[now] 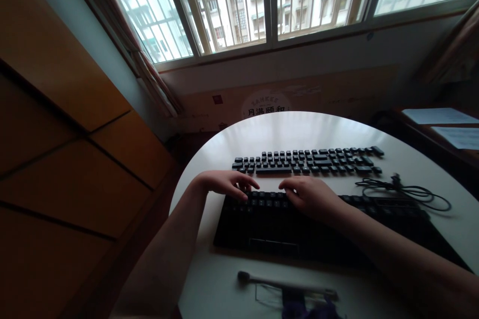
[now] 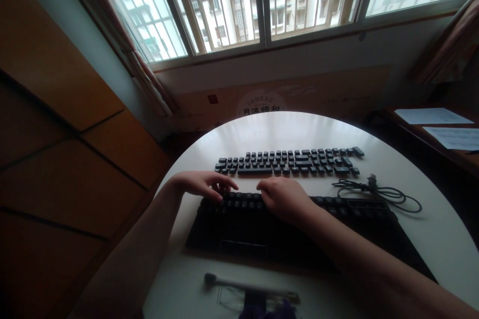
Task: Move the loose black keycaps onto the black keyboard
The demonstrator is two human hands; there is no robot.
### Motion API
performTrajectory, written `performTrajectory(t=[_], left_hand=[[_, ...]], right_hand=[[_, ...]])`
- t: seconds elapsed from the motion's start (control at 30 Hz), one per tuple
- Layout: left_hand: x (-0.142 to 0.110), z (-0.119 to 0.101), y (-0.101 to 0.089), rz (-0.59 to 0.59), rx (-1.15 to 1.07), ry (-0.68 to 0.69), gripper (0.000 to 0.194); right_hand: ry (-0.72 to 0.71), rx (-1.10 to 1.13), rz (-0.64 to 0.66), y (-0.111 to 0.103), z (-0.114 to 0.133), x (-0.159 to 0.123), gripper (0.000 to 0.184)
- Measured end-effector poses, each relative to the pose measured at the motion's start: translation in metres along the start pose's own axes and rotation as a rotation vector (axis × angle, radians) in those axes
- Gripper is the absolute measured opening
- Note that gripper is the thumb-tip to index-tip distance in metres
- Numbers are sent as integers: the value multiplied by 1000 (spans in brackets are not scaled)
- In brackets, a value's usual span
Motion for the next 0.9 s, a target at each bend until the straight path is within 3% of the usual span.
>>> performTrajectory(t=[0.27,0.47,0.53,0.67,0.73,0.8,0.9], left_hand=[[1,-12,8,-57,141,-68,77],[-5,-12,4,-95,72,-24,59],[-6,-11,0,-266,18,-10,50],[-9,-17,-6,-783,26,-21,37],[-8,-24,-10,-966,86,-71,34],[-5,-29,-16,-1054,178,-130,31],[4,-28,-35,-972,314,-242,31]], right_hand=[[11,6,15,0,1,1,32],[1,12,17,0,0,2,32],[1,15,16,0,1,2,32],[6,23,20,-1,2,3,31],[4,25,22,-1,3,4,32],[1,27,21,-1,3,4,32],[-12,29,17,-1,2,4,32]])
Point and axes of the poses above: each hand's wrist, its own x-axis towards the middle knuckle, its own y-axis out of the palm, z = x × y, the point moved 1 cm from there along x, towards the middle knuckle, and after that the axes turned 13 degrees about x, right-handed, at the moved point
